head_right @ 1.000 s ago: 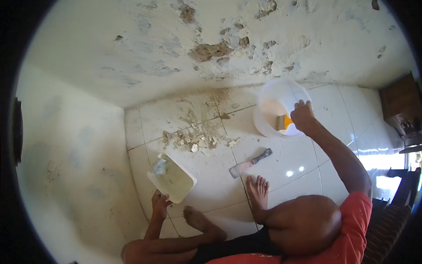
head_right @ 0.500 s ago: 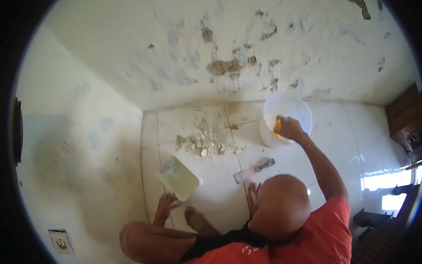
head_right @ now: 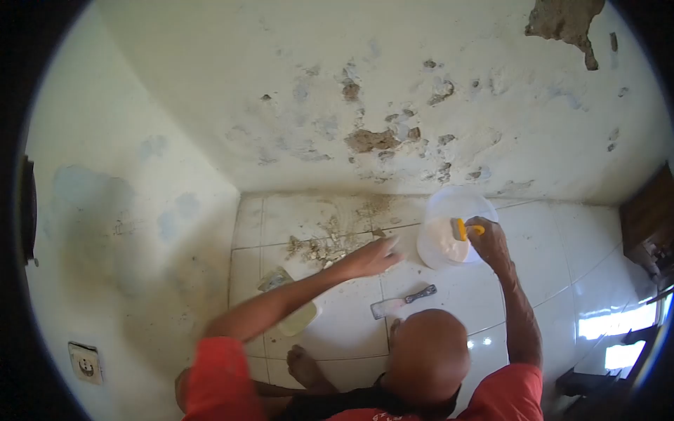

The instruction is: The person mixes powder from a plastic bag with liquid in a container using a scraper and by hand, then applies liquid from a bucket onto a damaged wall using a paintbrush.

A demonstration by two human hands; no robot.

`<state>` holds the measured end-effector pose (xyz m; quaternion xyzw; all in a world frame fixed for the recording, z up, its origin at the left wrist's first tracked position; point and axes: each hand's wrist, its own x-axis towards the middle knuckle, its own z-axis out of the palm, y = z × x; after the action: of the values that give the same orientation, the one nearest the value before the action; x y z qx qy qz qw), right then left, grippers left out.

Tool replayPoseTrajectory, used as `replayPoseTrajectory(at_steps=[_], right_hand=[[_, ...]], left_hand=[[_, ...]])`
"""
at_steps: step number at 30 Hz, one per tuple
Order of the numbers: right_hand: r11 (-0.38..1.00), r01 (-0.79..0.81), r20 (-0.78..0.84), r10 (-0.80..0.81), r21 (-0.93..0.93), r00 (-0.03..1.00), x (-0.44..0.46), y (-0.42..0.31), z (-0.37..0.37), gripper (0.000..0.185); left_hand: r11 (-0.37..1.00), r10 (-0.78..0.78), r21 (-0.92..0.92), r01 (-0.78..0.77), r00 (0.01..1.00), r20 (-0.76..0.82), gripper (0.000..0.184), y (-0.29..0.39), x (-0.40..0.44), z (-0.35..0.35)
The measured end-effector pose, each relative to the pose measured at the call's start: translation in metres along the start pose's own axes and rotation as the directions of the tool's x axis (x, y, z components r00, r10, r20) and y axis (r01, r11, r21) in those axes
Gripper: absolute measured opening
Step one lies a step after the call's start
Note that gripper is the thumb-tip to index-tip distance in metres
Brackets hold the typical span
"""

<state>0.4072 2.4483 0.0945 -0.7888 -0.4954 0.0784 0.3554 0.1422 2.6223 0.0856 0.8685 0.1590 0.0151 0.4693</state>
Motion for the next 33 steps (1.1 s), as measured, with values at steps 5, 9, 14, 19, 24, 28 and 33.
replayPoseTrajectory(at_steps=[5, 9, 14, 19, 24, 28, 33], right_hand=[[0.967, -0.194, 0.016, 0.194, 0.165, 0.981, -0.020, -0.015, -0.033, 0.024], [0.880, -0.373, -0.015, 0.394, 0.293, 0.919, -0.042, -0.005, -0.033, 0.024], [0.789, -0.386, -0.197, 0.525, 0.478, 0.828, -0.061, 0.011, -0.036, 0.023], [0.743, -0.398, -0.224, 0.582, 0.538, 0.782, -0.085, 0.023, -0.035, 0.025], [0.624, -0.434, -0.214, 0.698, 0.650, 0.683, -0.105, 0.018, -0.044, 0.030], [0.260, -0.141, -0.094, 0.719, 0.955, 0.688, -0.108, -0.001, -0.046, 0.034], [0.220, 0.118, -0.211, 0.468, 0.968, 0.858, -0.033, -0.065, -0.022, 0.038]], left_hand=[[0.885, -0.246, -0.438, 0.159, 0.958, -0.150, 0.054, 0.025, 0.078, 0.061], [0.724, -0.361, -0.682, 0.102, 0.898, -0.250, 0.051, 0.032, 0.078, 0.080], [0.595, -0.370, -0.803, 0.042, 0.901, -0.227, 0.049, 0.042, 0.070, 0.107], [0.546, -0.368, -0.837, 0.033, 0.907, -0.205, 0.047, 0.058, 0.073, 0.150], [0.534, -0.312, -0.842, 0.072, 0.943, -0.117, 0.057, 0.065, 0.063, 0.168], [0.812, -0.186, -0.572, 0.113, 0.980, -0.071, 0.067, 0.035, 0.037, 0.118], [0.990, -0.105, 0.109, 0.085, 0.975, 0.197, 0.050, 0.030, -0.022, -0.027]])
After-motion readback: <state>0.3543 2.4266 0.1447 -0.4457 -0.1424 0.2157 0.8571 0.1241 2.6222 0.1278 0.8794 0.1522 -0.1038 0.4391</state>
